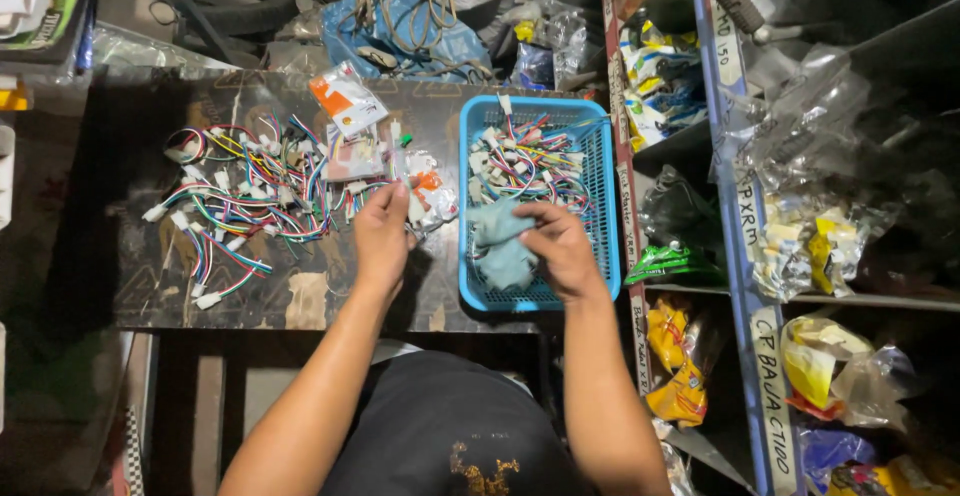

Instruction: The person wipes a bundle of multi-colored wires with a light blue cloth, then places the bundle into a blue plastic basket. The person repeats this process, picking up wire bundles from a table and wiping them before placing them into the basket.

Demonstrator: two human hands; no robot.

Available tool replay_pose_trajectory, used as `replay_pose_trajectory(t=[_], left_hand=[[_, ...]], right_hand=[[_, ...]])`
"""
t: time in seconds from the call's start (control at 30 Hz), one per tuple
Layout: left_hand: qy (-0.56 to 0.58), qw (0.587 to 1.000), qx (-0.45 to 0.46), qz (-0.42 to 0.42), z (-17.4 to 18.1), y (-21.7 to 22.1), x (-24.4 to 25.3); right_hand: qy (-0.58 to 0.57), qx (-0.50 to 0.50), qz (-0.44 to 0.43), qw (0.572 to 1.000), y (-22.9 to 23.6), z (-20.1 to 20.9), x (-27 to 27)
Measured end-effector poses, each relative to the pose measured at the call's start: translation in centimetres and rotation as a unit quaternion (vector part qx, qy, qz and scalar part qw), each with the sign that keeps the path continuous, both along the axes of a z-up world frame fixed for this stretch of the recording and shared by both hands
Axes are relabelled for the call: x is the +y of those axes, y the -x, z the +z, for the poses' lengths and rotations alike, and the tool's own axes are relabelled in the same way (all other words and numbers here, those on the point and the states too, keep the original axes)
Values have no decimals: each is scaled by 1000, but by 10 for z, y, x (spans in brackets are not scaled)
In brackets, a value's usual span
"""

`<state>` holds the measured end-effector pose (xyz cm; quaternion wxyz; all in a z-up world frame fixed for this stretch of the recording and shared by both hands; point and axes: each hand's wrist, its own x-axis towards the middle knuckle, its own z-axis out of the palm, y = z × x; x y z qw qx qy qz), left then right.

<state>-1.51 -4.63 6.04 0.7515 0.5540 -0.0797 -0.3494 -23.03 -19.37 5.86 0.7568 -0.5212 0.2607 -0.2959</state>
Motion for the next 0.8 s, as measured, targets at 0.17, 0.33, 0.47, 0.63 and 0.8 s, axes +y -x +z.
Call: replay_pose_trajectory(t=[0.17,0.33,0.47,0.63,0.8], left_hand=[[37,995,-46,-75,2,11,-6],[97,984,-54,-136,5,15,-11],[146,974,-3,-175,3,-2,-14],[146,968,-19,-204,-45,-30,-16],[98,960,-29,-259,-42,-50,-12]], right_hand=[[-111,-153,-17,982,-22,45,14],[-145,-187,18,971,-68,42,42],[-110,-19,1,994,-92,20,46],[-37,65,12,997,-112,33,48],[-36,65,-69,995,-138,50,68]])
